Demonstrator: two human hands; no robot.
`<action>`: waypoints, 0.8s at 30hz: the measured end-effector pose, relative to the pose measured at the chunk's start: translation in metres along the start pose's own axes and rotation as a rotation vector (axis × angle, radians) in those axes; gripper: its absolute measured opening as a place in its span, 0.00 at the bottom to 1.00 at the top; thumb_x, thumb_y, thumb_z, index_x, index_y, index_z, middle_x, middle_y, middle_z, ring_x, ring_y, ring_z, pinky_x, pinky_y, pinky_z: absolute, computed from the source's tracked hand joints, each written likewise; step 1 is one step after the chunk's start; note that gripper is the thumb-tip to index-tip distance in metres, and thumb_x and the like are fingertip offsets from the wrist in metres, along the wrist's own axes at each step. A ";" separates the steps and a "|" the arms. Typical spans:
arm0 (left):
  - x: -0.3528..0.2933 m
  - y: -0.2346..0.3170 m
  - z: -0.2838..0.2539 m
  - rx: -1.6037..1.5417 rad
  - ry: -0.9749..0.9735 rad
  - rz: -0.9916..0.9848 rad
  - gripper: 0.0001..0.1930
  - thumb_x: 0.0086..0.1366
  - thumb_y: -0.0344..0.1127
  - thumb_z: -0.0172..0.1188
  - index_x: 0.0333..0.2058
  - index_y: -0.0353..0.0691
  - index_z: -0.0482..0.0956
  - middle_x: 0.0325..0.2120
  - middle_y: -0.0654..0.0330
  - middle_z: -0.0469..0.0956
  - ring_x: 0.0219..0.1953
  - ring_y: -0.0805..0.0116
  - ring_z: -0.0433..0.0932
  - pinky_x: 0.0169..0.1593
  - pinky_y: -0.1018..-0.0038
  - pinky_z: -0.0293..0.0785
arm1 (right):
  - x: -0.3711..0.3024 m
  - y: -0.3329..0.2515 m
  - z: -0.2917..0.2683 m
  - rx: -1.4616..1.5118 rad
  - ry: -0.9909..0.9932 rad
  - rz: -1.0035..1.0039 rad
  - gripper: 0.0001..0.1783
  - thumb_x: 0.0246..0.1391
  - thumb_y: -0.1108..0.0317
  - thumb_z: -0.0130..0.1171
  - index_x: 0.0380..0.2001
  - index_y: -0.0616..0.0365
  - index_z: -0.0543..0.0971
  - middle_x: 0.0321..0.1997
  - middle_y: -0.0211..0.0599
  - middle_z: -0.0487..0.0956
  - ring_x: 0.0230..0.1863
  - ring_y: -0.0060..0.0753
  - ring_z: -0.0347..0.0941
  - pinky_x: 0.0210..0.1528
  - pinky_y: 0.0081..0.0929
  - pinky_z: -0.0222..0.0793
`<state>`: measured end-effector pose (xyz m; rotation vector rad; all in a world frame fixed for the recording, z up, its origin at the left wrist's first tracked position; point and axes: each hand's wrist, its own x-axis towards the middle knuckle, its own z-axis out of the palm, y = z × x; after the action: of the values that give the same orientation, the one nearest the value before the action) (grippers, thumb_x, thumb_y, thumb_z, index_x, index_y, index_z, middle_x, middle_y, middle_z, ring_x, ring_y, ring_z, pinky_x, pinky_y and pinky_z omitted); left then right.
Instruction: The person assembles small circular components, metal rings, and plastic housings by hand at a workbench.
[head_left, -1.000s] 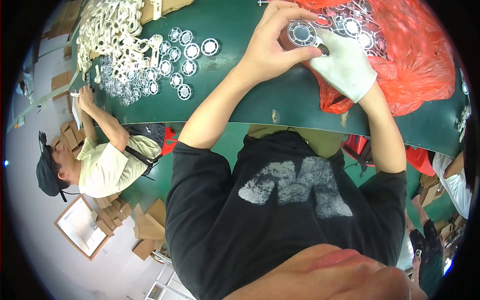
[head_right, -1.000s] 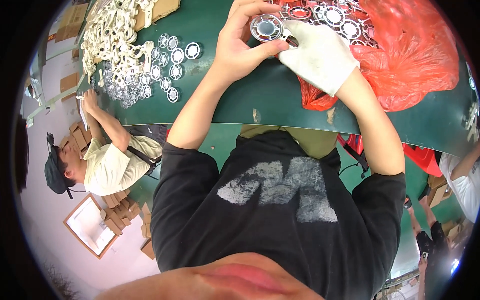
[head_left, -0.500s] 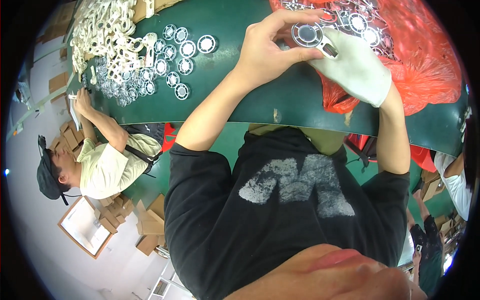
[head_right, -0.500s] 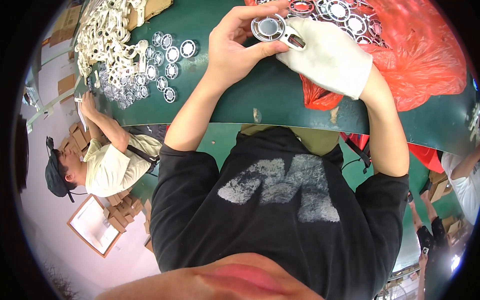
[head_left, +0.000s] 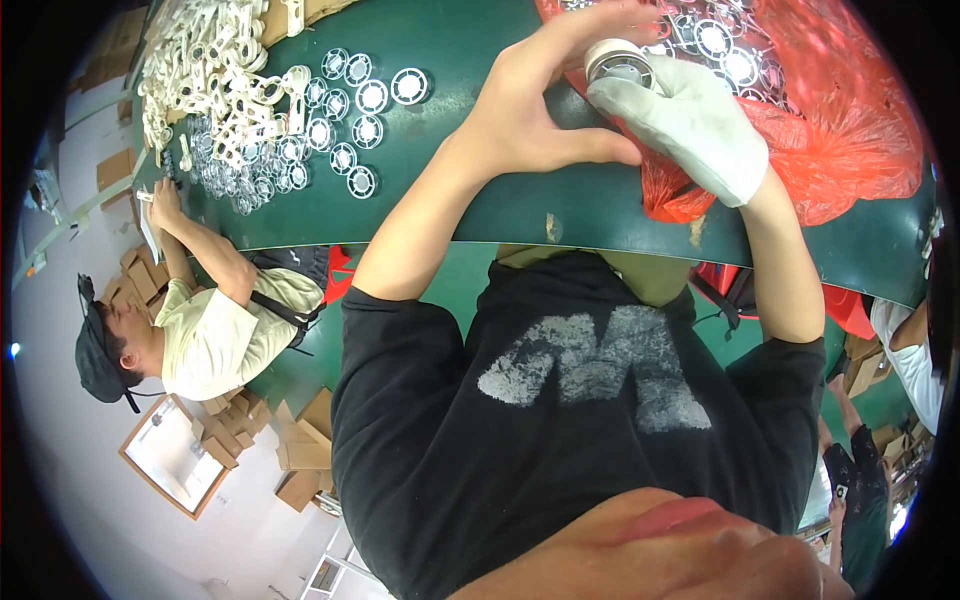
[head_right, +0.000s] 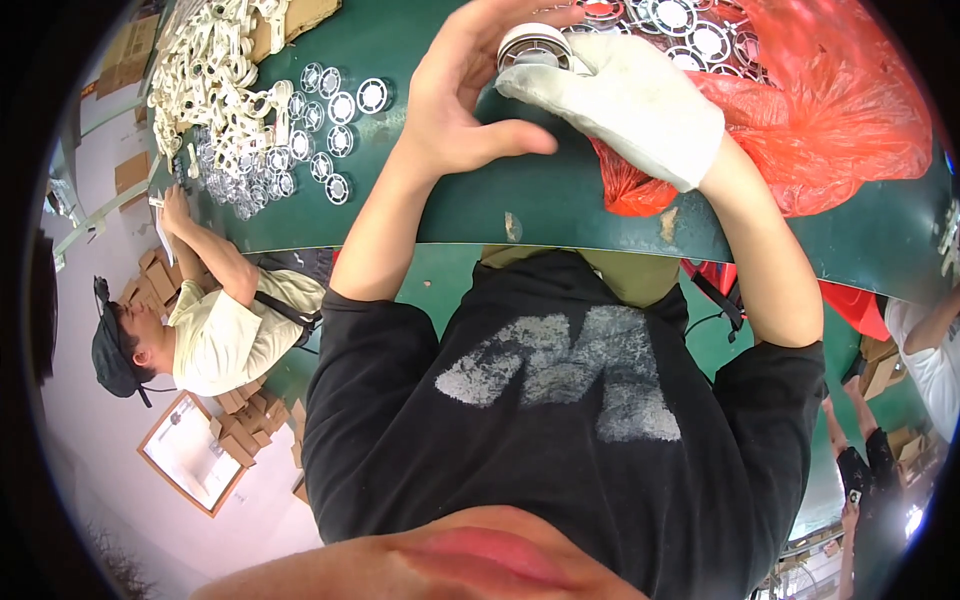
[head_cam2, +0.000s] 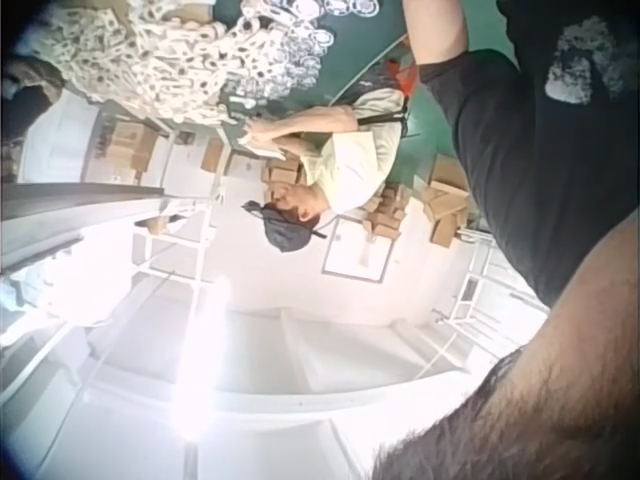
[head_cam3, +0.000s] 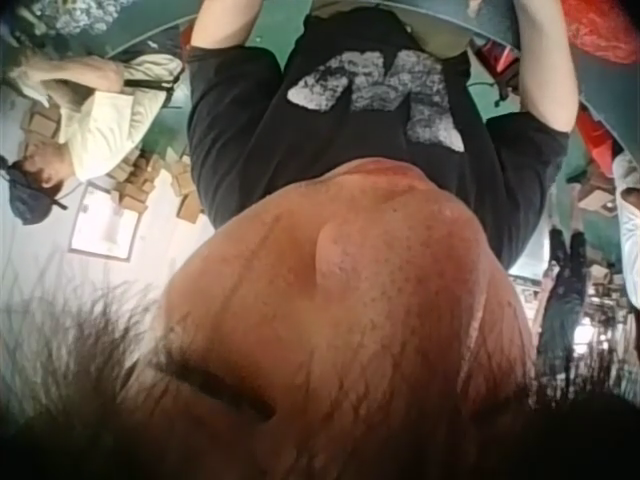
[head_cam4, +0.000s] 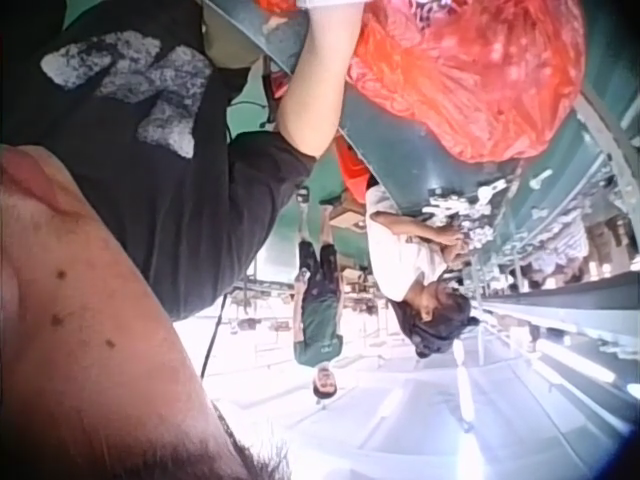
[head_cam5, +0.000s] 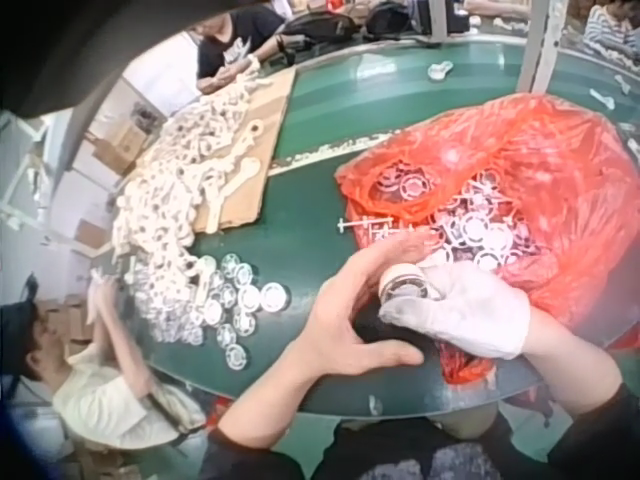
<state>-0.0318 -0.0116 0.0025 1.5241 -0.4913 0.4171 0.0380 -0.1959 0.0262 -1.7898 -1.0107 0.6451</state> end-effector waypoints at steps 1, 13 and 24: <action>-0.002 -0.002 -0.001 0.003 0.000 -0.001 0.34 0.55 0.32 0.78 0.60 0.35 0.76 0.57 0.55 0.80 0.53 0.69 0.82 0.51 0.74 0.81 | 0.000 -0.006 0.002 0.002 -0.001 -0.003 0.13 0.66 0.58 0.59 0.44 0.55 0.83 0.30 0.34 0.80 0.32 0.31 0.77 0.35 0.27 0.72; 0.006 -0.006 -0.013 0.058 -0.043 -0.235 0.13 0.69 0.36 0.66 0.48 0.36 0.85 0.42 0.56 0.86 0.46 0.64 0.85 0.49 0.67 0.82 | 0.002 0.012 0.018 -0.314 0.276 0.014 0.18 0.63 0.51 0.64 0.40 0.55 0.84 0.28 0.45 0.82 0.29 0.49 0.80 0.34 0.38 0.76; 0.102 -0.001 -0.140 -0.196 0.490 -0.432 0.21 0.74 0.33 0.58 0.61 0.31 0.71 0.49 0.54 0.82 0.44 0.67 0.83 0.45 0.72 0.80 | -0.004 0.014 0.009 -0.278 0.228 0.095 0.21 0.63 0.53 0.61 0.54 0.53 0.82 0.41 0.42 0.86 0.42 0.41 0.84 0.47 0.31 0.77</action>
<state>0.0602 0.1240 0.0590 1.2375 0.1772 0.3724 0.0340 -0.1979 0.0100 -2.1103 -0.8958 0.3582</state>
